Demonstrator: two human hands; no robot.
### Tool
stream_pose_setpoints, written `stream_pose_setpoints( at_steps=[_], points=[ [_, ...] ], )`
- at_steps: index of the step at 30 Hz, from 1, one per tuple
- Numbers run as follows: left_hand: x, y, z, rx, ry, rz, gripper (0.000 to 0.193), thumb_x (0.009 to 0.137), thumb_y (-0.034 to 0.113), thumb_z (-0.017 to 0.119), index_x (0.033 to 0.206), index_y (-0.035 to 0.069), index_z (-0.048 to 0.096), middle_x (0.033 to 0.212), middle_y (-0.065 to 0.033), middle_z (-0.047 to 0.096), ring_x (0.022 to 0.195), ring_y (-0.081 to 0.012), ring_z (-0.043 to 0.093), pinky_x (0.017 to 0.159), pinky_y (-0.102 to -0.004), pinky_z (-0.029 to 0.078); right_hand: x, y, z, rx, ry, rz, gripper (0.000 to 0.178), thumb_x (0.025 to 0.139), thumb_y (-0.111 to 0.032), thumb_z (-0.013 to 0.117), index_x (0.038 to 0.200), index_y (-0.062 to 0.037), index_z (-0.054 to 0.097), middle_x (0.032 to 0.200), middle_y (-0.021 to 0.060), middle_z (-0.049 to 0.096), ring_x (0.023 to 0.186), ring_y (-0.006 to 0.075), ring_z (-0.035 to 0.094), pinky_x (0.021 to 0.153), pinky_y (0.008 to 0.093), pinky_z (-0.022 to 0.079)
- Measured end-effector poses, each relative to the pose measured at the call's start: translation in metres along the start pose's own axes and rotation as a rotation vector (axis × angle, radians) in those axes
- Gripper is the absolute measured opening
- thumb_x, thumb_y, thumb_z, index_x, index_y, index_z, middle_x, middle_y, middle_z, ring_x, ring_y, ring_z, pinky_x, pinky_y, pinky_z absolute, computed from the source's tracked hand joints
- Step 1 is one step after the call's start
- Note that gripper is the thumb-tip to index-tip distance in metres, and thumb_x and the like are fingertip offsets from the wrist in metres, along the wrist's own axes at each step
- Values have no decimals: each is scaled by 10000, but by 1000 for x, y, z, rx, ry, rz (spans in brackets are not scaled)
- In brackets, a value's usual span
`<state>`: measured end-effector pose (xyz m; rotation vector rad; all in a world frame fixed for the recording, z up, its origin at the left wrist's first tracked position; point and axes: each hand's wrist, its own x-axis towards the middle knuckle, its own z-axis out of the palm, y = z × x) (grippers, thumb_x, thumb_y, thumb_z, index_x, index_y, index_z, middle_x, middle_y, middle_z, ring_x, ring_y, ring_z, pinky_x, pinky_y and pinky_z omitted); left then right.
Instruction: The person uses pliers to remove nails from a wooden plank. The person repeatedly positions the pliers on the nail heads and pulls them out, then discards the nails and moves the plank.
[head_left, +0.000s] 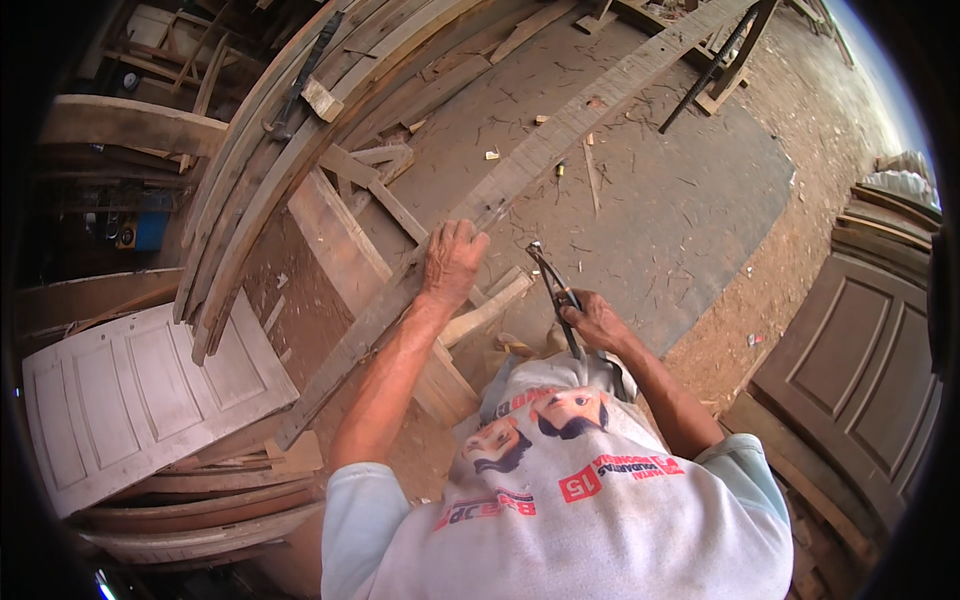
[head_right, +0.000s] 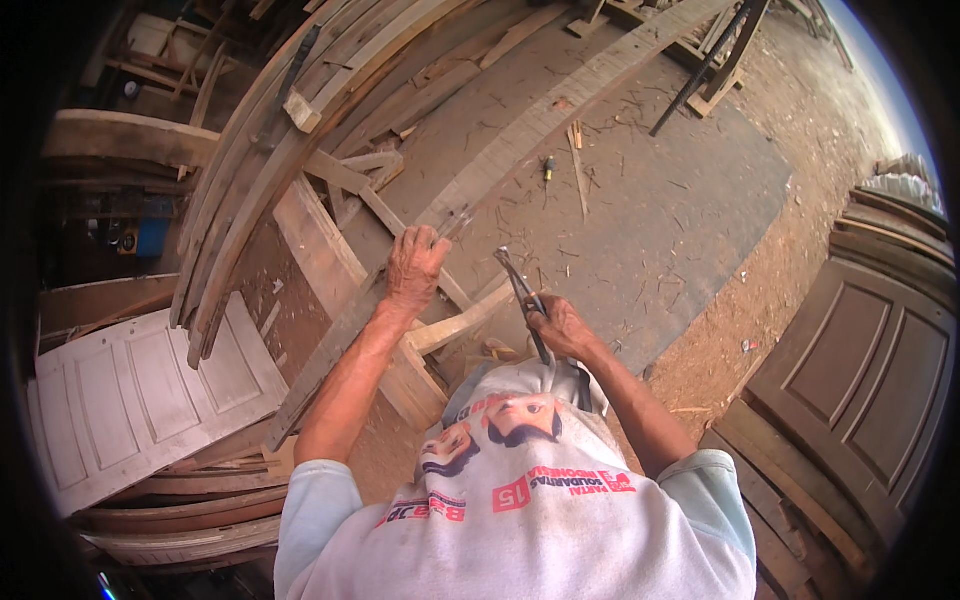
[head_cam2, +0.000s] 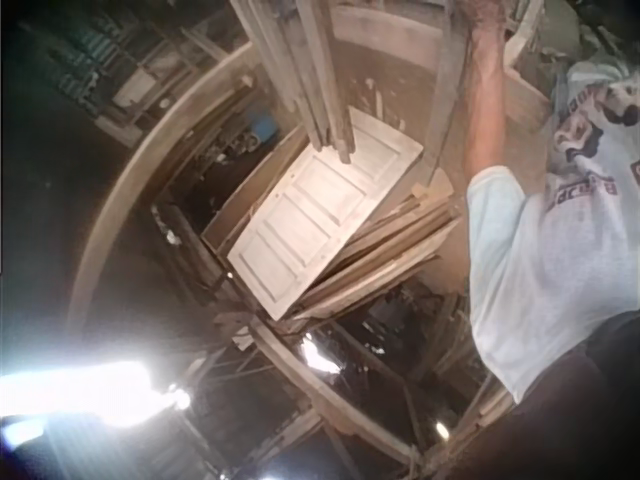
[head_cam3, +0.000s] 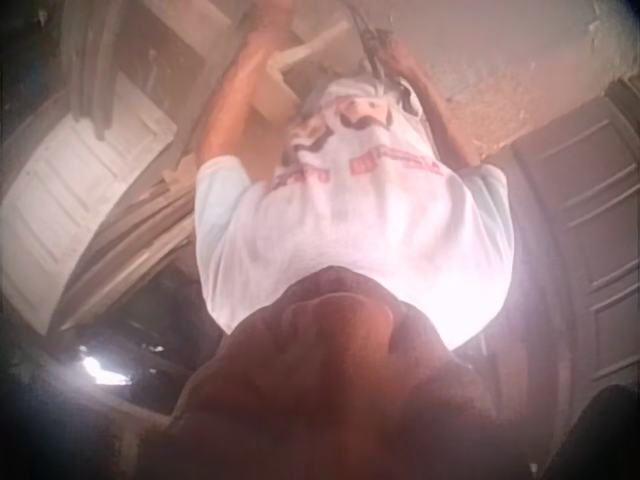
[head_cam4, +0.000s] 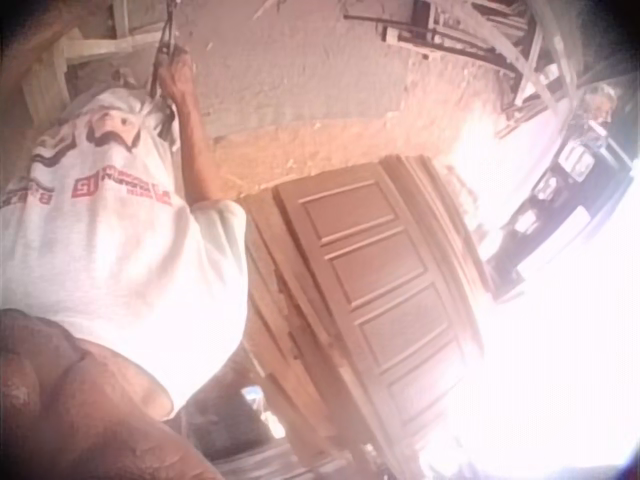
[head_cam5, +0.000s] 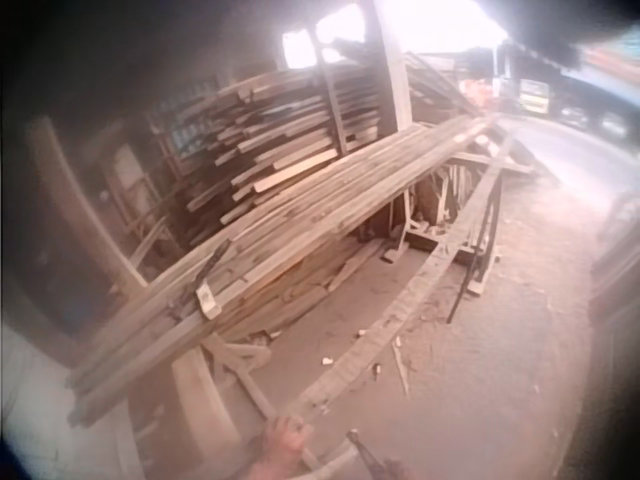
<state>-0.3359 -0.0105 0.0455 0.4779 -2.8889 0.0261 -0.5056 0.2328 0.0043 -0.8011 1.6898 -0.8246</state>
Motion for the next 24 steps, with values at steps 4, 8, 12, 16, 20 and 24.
stream_pose_setpoints(
  at_steps=[4, 8, 12, 16, 20, 24],
  points=[
    [-19, -10, -7, -120, -121, 122, 146, 851, 98, 720, 970, 78, 637, 1042, -131, 596, 1040, -336, 605, 850, -475, 528, -3, -18, -2, -6, -27, 0, 333, 939, -250, 554, 1062, 49, 634, 878, 181, 681, 837, 294, 662, 818, 445, 512],
    [-50, -16, -29, -267, -154, -44, 286, 867, 245, 804, 1067, 85, 676, 1115, -149, 626, 1121, -354, 598, 954, -480, 498, 1, -14, 7, 72, -75, -54, 407, 937, -257, 569, 1195, 47, 654, 909, 178, 693, 859, 302, 668, 839, 442, 518],
    [-63, -32, -45, -183, 73, -225, 642, 812, 407, 867, 1324, 107, 621, 1216, -153, 619, 1163, -368, 583, 1026, -503, 460, 9, -28, 20, 138, -160, -98, 506, 940, -276, 584, 1330, 43, 628, 975, 187, 718, 914, 302, 697, 872, 425, 529],
    [-102, -47, -23, -190, 2, -449, 840, 811, 484, 854, 1485, 124, 503, 1285, -164, 599, 1192, -384, 577, 1051, -526, 446, 22, -47, 29, 146, -262, -101, 449, 1005, -145, 580, 1407, 56, 583, 1156, 154, 721, 1057, 236, 710, 978, 366, 578],
    [-111, -44, -10, -194, -109, -598, 879, 828, 541, 812, 1516, 124, 458, 1292, -177, 607, 1213, -401, 579, 1033, -529, 462, 24, -55, 29, 315, -275, -2, 453, 1005, -147, 591, 1404, 66, 580, 1154, 156, 723, 1056, 229, 713, 965, 357, 585],
    [-110, -47, -6, -212, -117, -629, 866, 819, 512, 828, 1519, 154, 464, 1277, -175, 620, 1188, -397, 604, 987, -533, 497, 32, -49, 13, 326, -337, 17, 513, 970, -164, 587, 1433, 56, 558, 1176, 192, 728, 1049, 269, 731, 959, 370, 583]
  ],
)
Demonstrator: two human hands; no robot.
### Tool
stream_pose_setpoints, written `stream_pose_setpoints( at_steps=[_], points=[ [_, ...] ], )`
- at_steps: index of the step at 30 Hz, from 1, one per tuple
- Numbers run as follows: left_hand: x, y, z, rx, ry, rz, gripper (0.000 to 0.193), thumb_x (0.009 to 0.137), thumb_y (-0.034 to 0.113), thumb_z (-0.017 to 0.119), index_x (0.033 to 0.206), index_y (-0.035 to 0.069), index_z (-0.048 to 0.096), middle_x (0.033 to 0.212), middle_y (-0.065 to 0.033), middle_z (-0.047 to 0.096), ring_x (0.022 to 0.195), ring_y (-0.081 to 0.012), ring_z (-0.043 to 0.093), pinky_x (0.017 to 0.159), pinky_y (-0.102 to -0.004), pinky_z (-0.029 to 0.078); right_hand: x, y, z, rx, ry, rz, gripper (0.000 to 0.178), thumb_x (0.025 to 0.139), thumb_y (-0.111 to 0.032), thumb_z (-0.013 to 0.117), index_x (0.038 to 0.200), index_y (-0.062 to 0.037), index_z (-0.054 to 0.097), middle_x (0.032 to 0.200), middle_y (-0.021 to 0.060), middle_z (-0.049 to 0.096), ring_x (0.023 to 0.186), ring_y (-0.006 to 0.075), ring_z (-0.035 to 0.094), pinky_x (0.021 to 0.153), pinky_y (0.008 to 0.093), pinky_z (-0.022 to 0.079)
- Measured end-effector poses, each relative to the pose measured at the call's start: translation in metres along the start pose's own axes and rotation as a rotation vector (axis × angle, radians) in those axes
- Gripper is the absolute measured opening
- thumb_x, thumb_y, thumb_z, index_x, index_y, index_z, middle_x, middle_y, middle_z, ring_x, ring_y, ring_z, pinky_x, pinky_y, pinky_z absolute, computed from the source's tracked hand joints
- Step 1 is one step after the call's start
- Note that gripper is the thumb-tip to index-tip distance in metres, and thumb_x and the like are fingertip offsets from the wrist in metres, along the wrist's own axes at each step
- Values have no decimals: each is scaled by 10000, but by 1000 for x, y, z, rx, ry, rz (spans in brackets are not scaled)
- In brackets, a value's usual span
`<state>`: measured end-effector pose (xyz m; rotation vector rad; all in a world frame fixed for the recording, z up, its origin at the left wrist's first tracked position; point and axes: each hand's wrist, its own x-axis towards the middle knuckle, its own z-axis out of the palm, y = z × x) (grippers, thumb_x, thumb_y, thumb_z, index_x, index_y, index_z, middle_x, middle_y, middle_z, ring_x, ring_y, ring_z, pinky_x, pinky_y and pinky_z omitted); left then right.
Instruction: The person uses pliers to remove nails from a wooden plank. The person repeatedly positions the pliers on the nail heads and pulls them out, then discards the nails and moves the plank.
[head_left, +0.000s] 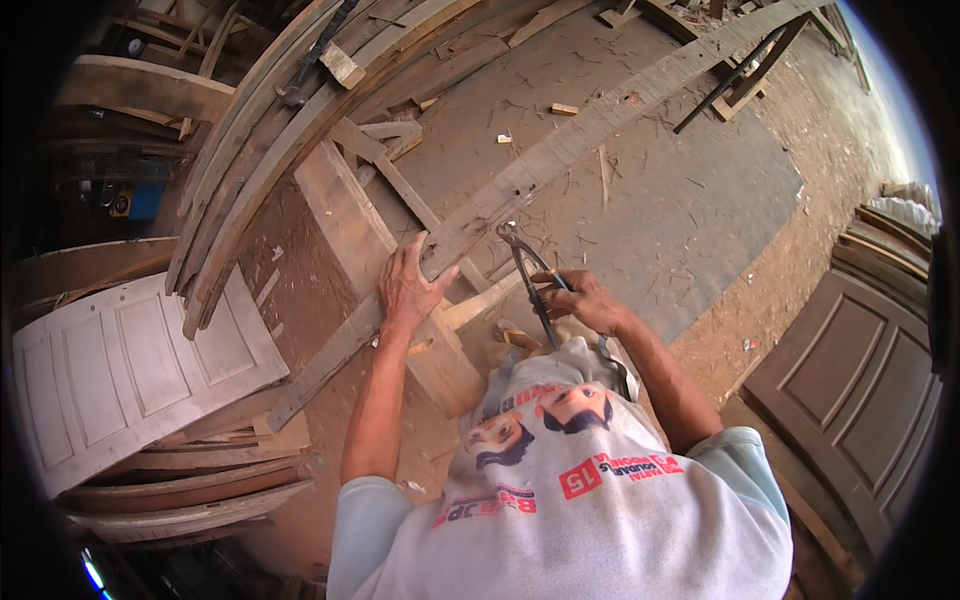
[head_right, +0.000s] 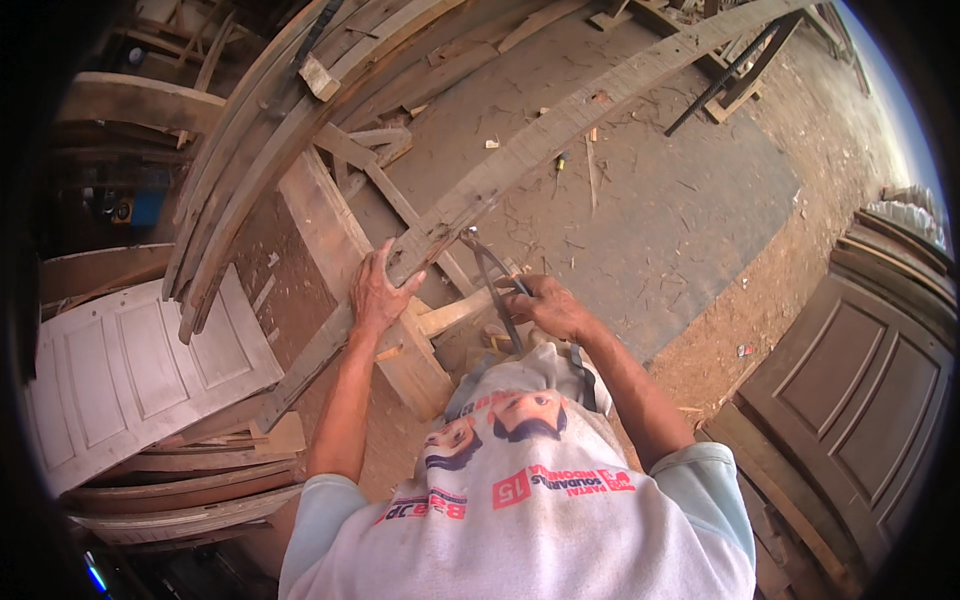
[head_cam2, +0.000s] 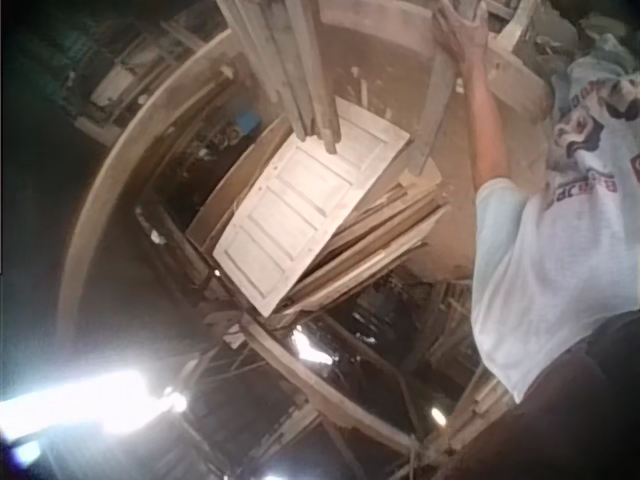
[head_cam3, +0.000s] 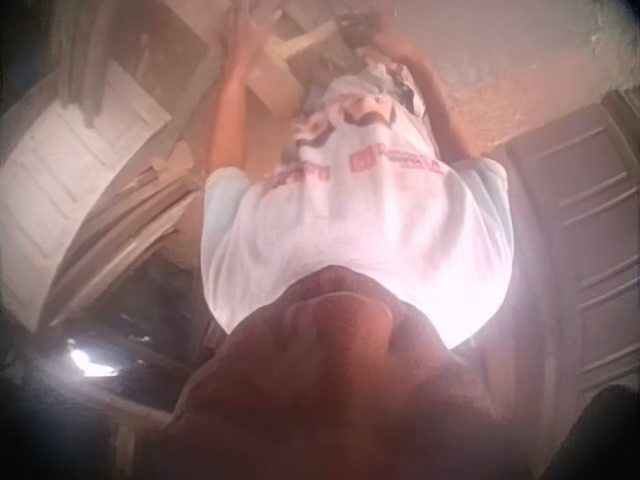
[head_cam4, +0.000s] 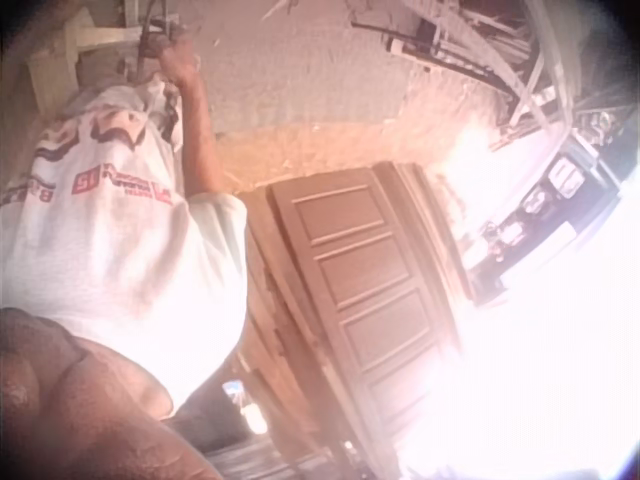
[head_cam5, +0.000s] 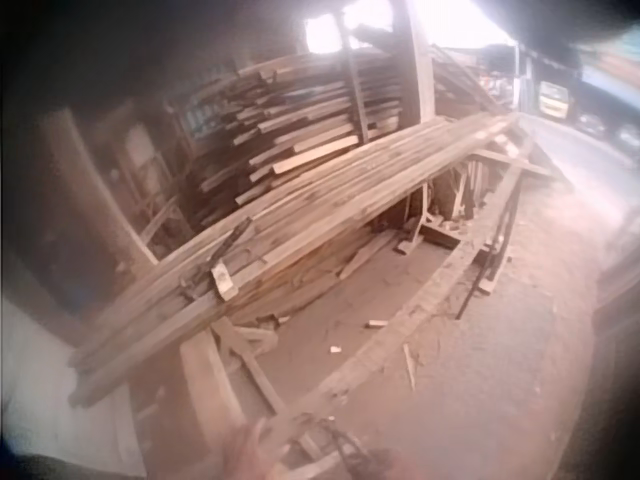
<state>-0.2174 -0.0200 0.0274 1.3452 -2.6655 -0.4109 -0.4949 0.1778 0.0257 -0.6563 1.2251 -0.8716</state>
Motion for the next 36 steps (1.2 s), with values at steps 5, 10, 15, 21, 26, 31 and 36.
stream_pose_setpoints(
  at_steps=[5, 10, 15, 21, 26, 31, 36],
  points=[
    [-1, -3, 4, -9, 24, 9, 857, 811, 512, 836, 1516, 182, 475, 1247, -163, 627, 1149, -382, 621, 953, -532, 512, 4, -13, -14, -32, -56, 25, 485, 1031, -203, 611, 1436, 57, 550, 1128, 154, 721, 985, 243, 723, 928, 363, 594],
    [-1, -5, 6, 34, 38, 42, 861, 822, 524, 827, 1527, 187, 467, 1227, -156, 622, 1132, -377, 622, 929, -539, 512, 10, 4, -13, 174, -113, 142, 402, 1066, -244, 600, 1324, 64, 613, 880, 72, 644, 739, 175, 672, 696, 318, 572],
    [-1, -5, 6, 39, 33, 56, 862, 857, 596, 772, 1537, 171, 457, 1234, -175, 617, 1142, -394, 614, 938, -551, 506, 7, -5, 36, 303, -32, 142, 368, 1087, -355, 556, 880, -52, 535, 730, 28, 546, 573, 131, 504, 536, 309, 439],
    [-2, -4, 1, 36, -15, 56, 869, 907, 661, 683, 1533, 102, 458, 1253, -205, 617, 1168, -408, 605, 970, -553, 494, 23, 25, 96, 516, 114, 62, 360, 1093, -375, 540, 891, -77, 514, 717, -1, 489, 583, 121, 465, 528, 316, 424],
    [-1, -3, 0, 28, -8, 76, 871, 921, 660, 667, 1531, 76, 455, 1249, -209, 617, 1173, -405, 605, 964, -551, 493, 46, 13, 168, 782, 354, -34, 348, 1090, -373, 543, 930, -67, 503, 744, 17, 503, 592, 136, 491, 535, 331, 462],
    [-1, -4, 0, 34, -22, 87, 868, 920, 656, 667, 1528, 73, 459, 1249, -208, 622, 1167, -412, 607, 959, -542, 499, 42, 14, 177, 958, 334, -86, 337, 1066, -356, 604, 1062, -22, 554, 846, 52, 540, 662, 169, 535, 592, 333, 480],
    [0, -5, 3, 19, 29, 89, 850, 912, 668, 666, 1518, 99, 488, 1239, -205, 633, 1138, -414, 622, 956, -536, 507, 15, -12, 154, 1244, 96, -24, 328, 1075, -358, 581, 1102, -31, 567, 836, 6, 525, 618, 99, 469, 513, 271, 436]
  ],
)
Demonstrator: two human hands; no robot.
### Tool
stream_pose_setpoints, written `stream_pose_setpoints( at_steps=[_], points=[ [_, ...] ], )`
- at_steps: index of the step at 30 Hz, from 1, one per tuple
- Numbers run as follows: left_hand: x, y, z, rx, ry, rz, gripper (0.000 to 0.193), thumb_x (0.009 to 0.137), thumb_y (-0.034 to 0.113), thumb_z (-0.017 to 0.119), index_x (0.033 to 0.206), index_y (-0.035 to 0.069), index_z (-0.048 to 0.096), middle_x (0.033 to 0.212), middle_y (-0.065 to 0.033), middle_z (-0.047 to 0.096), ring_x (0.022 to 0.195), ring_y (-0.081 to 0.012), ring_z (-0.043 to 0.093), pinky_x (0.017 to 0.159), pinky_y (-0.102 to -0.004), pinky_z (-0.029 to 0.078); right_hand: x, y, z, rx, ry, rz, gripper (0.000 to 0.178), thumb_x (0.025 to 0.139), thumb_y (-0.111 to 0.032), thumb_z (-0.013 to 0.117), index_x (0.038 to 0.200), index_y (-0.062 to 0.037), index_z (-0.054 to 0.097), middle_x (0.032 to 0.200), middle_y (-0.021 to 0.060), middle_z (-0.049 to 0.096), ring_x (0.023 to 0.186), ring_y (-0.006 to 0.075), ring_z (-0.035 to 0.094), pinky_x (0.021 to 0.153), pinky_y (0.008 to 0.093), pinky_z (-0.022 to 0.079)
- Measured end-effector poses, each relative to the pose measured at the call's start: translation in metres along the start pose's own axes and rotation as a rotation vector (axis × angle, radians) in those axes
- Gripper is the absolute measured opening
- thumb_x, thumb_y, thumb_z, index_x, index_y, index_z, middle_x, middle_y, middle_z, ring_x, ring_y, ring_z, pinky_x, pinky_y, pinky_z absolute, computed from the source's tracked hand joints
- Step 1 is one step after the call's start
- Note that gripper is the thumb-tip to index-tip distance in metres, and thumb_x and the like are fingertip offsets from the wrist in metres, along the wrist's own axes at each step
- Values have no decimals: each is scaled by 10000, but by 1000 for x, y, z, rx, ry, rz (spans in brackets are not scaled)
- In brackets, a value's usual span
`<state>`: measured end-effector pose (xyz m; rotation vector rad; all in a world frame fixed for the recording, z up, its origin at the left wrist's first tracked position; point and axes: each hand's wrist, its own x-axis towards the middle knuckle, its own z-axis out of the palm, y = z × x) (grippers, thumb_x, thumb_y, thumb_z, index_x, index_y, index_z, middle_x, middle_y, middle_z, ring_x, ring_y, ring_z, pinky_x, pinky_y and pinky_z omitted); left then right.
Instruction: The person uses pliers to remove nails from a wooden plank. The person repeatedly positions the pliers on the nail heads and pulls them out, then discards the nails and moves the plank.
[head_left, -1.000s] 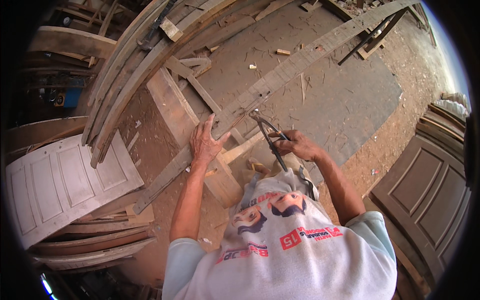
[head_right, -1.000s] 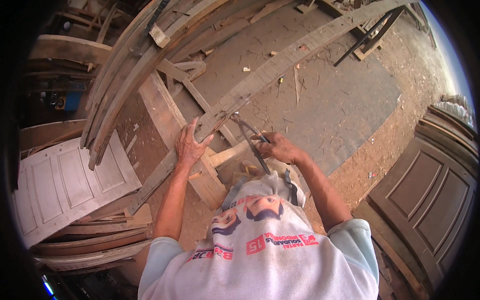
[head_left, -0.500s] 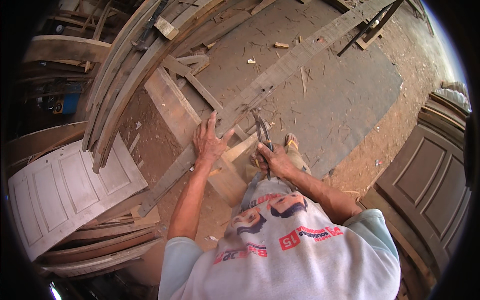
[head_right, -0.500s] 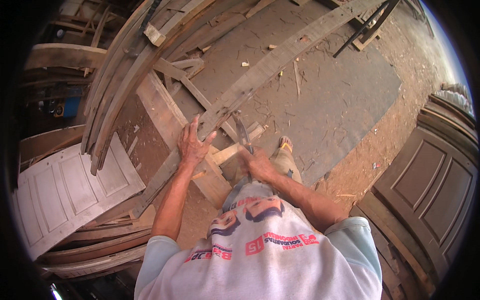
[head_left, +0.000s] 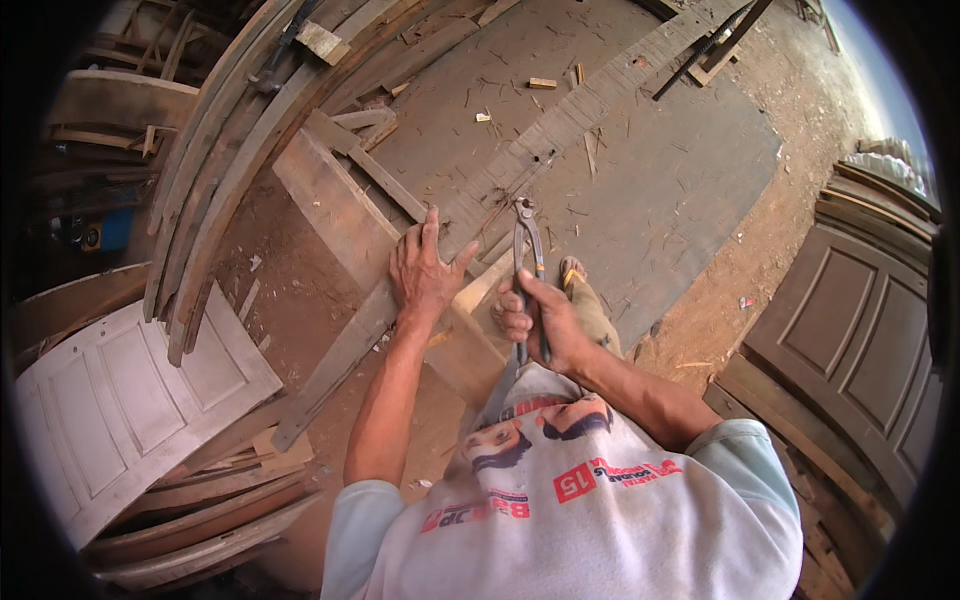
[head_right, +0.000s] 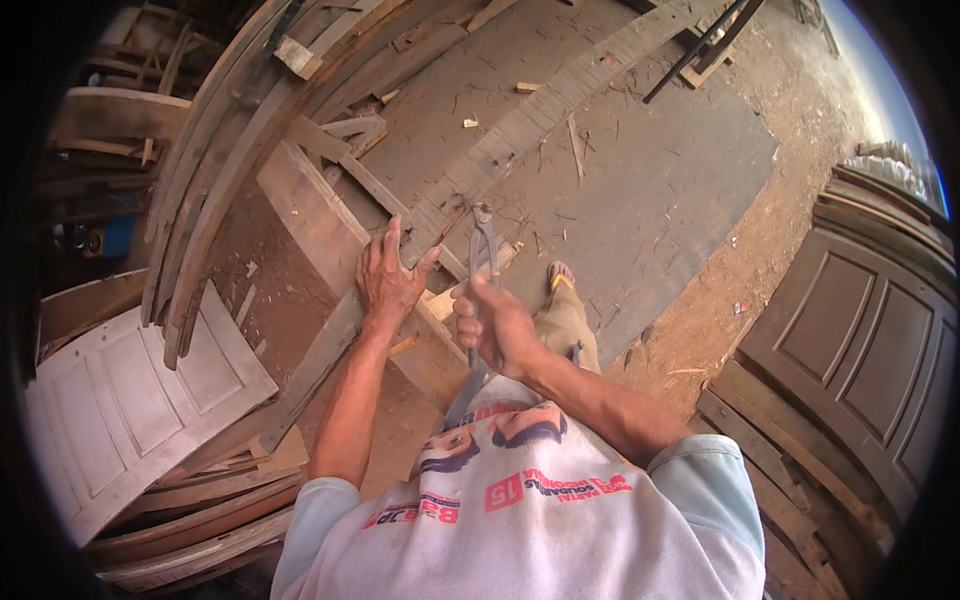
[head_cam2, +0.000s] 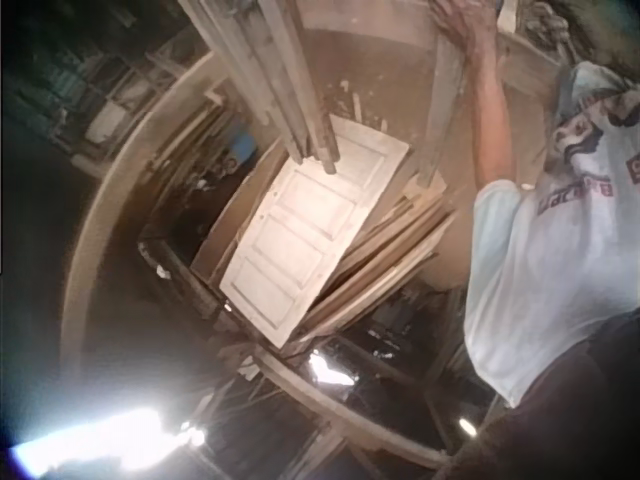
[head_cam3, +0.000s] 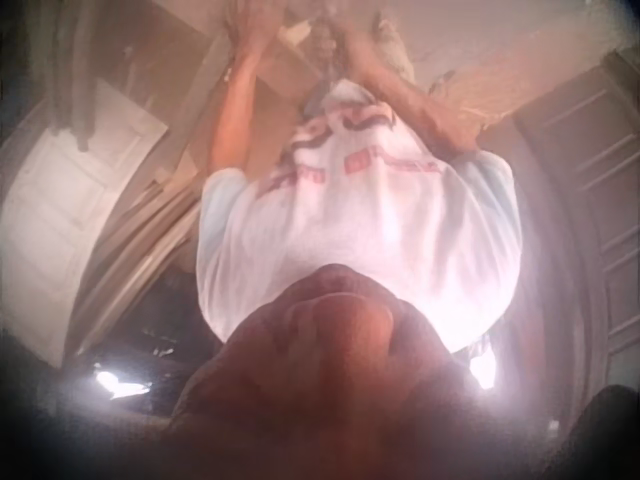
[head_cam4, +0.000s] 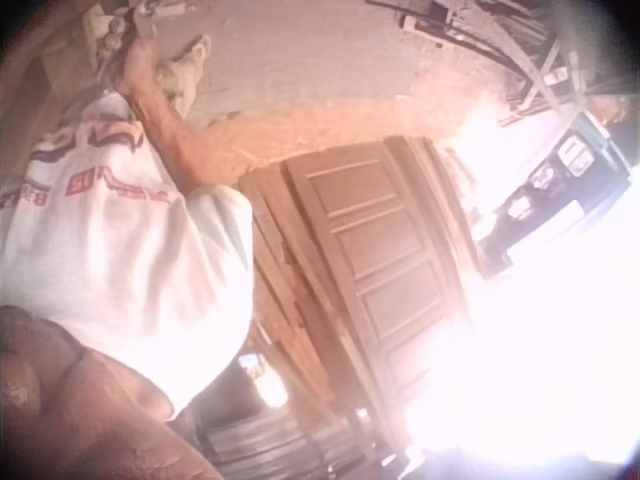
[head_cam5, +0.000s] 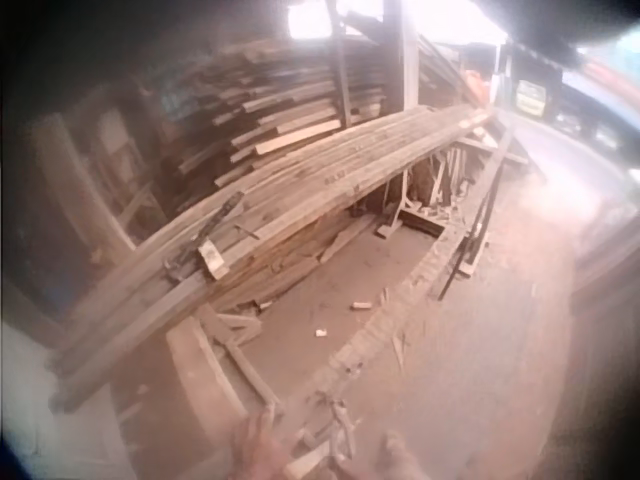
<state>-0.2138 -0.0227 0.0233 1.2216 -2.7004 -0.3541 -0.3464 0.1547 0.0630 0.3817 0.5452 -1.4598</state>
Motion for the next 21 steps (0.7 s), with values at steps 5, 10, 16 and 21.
stream_pose_setpoints(
  at_steps=[5, 10, 16, 21],
  points=[
    [-1, 0, 1, -20, 16, -27, 850, 889, 687, 679, 1513, 137, 506, 1220, -199, 640, 1096, -411, 641, 936, -540, 515, -21, -58, -24, -137, 14, 203, 364, 1086, -356, 570, 1150, 1, 594, 800, 6, 545, 583, 101, 478, 499, 271, 423],
    [-3, -3, 3, -13, 52, -20, 847, 862, 666, 722, 1504, 154, 514, 1196, -169, 651, 1078, -394, 654, 911, -543, 530, -38, -153, -103, -2305, 148, -189, 338, 1070, -305, 569, 1036, 28, 620, 744, 159, 671, 696, 261, 658, 660, 459, 530],
    [-1, 5, 3, 2, 47, -95, 865, 772, 598, 839, 1461, 167, 543, 1203, -126, 659, 1098, -353, 658, 938, -512, 526, -70, -161, -106, -1700, 292, 40, 339, 1035, -283, 583, 1143, 35, 635, 944, 198, 740, 884, 303, 718, 836, 428, 551],
    [2, 10, 1, 36, 34, -147, 877, 748, 544, 883, 1460, 171, 532, 1215, -118, 660, 1106, -338, 656, 951, -513, 525, -33, -143, -96, -1652, 109, -80, 386, 1012, -225, 554, 1309, 18, 596, 1087, 239, 712, 1038, 365, 695, 918, 434, 526]
  ],
)
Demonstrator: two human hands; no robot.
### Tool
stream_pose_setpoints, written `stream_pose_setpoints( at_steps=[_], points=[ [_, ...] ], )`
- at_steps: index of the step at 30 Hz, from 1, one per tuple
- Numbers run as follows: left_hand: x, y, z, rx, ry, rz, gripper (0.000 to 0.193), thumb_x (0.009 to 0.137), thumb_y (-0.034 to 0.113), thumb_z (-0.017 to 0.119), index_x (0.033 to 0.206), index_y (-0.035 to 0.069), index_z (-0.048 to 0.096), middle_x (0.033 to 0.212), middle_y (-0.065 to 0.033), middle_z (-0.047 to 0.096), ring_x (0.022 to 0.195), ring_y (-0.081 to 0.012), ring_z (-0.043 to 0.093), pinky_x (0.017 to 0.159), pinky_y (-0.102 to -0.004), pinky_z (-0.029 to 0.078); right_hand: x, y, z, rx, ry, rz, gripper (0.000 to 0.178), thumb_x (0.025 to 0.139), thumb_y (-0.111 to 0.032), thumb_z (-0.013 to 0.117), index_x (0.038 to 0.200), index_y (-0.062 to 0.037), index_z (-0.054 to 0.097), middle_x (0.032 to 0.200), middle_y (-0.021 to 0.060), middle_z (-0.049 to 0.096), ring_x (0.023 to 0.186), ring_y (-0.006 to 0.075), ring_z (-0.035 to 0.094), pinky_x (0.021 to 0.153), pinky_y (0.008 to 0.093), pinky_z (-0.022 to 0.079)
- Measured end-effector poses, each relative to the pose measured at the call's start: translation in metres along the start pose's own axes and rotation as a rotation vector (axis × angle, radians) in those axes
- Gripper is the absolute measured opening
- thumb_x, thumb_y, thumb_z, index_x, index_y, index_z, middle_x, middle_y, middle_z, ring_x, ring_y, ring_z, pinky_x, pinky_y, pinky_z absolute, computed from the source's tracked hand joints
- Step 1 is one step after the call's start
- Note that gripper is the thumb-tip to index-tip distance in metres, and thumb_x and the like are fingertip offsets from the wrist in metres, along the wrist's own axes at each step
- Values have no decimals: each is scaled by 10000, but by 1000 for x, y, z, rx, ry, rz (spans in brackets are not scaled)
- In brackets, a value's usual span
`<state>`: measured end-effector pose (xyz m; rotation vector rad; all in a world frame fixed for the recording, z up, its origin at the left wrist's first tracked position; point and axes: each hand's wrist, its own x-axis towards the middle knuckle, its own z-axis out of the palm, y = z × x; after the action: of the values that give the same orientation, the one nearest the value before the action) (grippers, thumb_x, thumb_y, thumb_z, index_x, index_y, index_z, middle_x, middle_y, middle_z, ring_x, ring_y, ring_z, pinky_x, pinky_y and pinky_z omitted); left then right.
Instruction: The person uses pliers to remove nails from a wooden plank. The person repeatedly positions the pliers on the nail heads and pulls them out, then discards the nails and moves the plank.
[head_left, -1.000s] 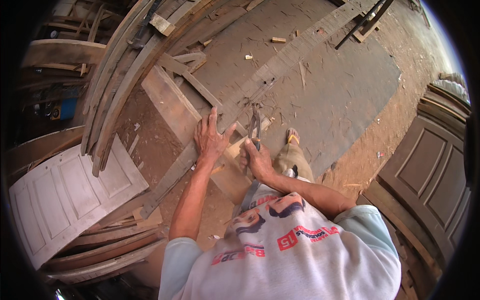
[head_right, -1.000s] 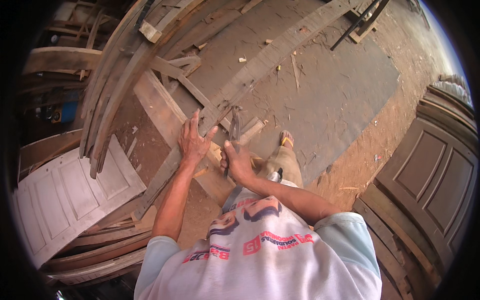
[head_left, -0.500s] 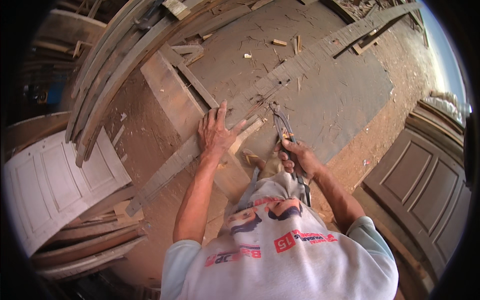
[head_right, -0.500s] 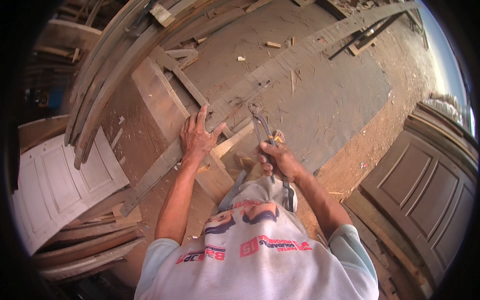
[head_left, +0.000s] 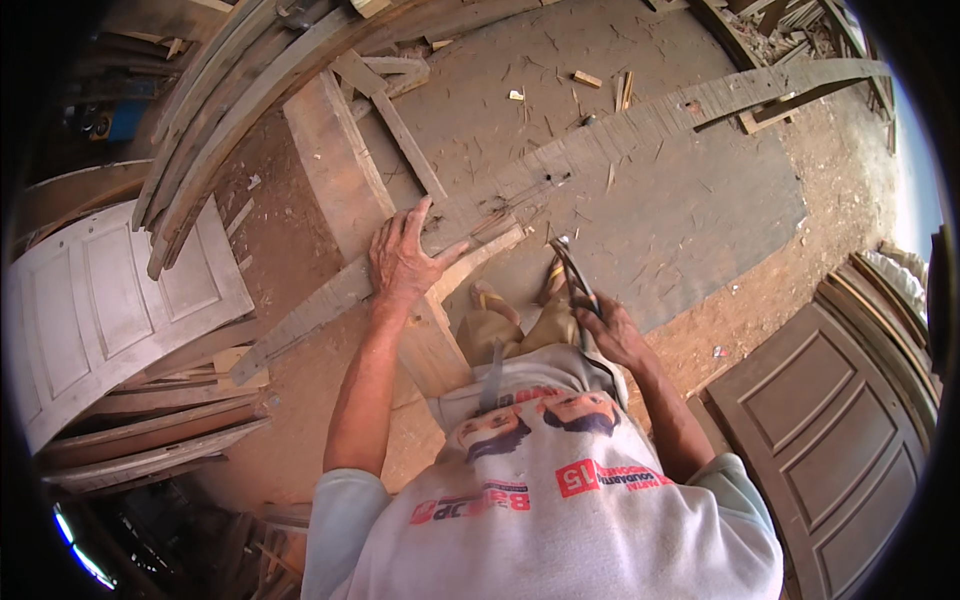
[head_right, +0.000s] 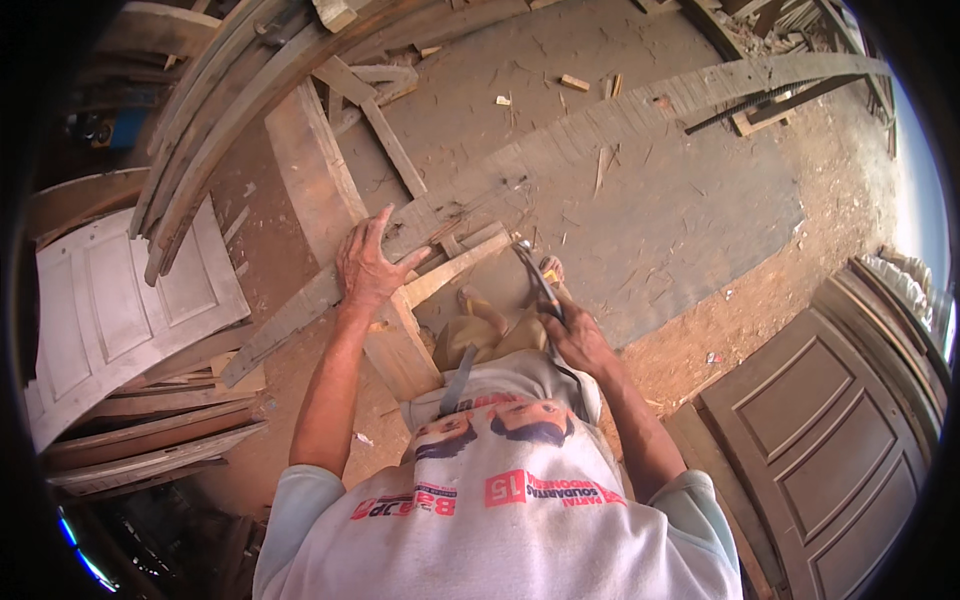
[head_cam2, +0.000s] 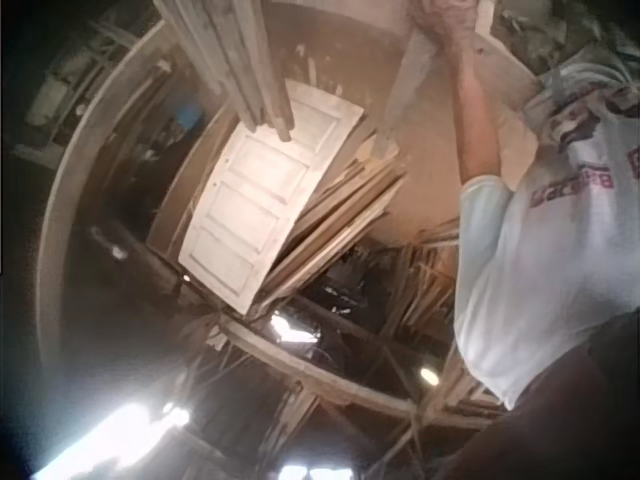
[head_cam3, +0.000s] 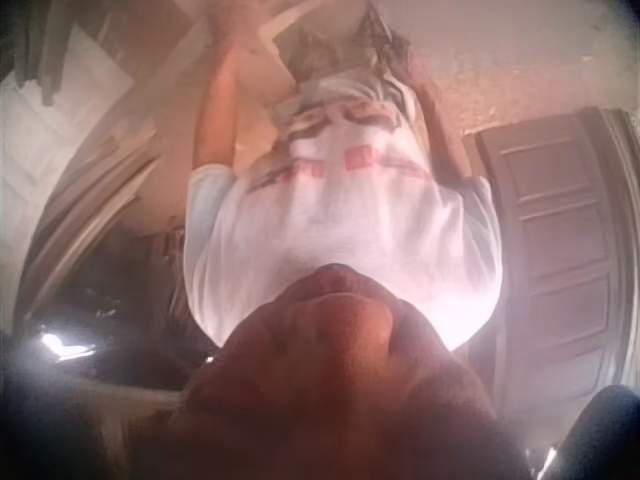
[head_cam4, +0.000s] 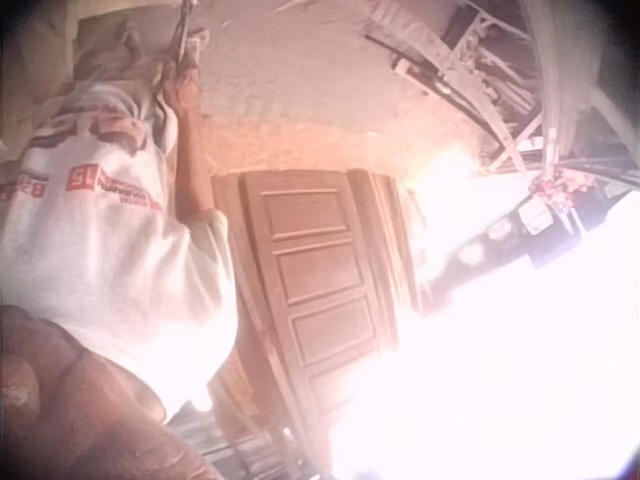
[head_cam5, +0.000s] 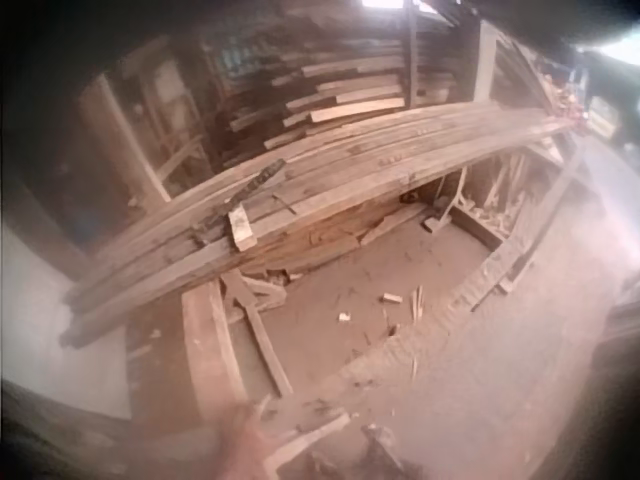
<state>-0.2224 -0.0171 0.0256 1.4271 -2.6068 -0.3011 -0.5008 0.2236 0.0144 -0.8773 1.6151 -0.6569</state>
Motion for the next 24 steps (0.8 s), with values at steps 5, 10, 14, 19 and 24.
stream_pose_setpoints(
  at_steps=[5, 10, 14, 19, 24],
  points=[
    [1, 2, 0, 30, -28, -4, 861, 758, 485, 900, 1458, 153, 524, 1224, -129, 656, 1116, -343, 641, 959, -513, 522, 23, -37, 11, 37, 15, -66, 402, 989, -194, 544, 1329, 18, 579, 1037, 247, 698, 995, 400, 689, 895, 453, 522],
    [2, 1, -1, 40, -31, 2, 845, 771, 491, 888, 1448, 138, 525, 1217, -142, 654, 1116, -359, 636, 958, -521, 518, 35, -41, 16, 20, 32, -35, 382, 974, -232, 543, 1274, -7, 610, 1005, 239, 697, 979, 392, 689, 898, 463, 517],
    [1, 2, 1, 23, 0, 19, 832, 781, 505, 876, 1438, 134, 528, 1215, -146, 655, 1110, -363, 642, 943, -519, 525, 36, -32, 16, -62, 89, -65, 477, 969, -201, 545, 1410, -20, 551, 973, 255, 691, 946, 417, 689, 877, 473, 520],
    [0, -2, 1, 9, -15, 21, 832, 791, 571, 843, 1436, 138, 544, 1212, -157, 665, 1127, -358, 648, 952, -524, 522, 36, -52, 10, -221, 109, -81, 579, 969, -120, 547, 1533, -32, 449, 979, 335, 673, 989, 493, 667, 885, 506, 513],
    [0, -2, 0, -17, -29, 20, 837, 816, 610, 806, 1448, 130, 542, 1250, -169, 657, 1144, -364, 643, 968, -530, 511, 38, -54, 16, -203, 176, -131, 442, 1012, -182, 536, 1417, -6, 532, 892, 258, 681, 846, 424, 693, 800, 491, 541]
  ],
)
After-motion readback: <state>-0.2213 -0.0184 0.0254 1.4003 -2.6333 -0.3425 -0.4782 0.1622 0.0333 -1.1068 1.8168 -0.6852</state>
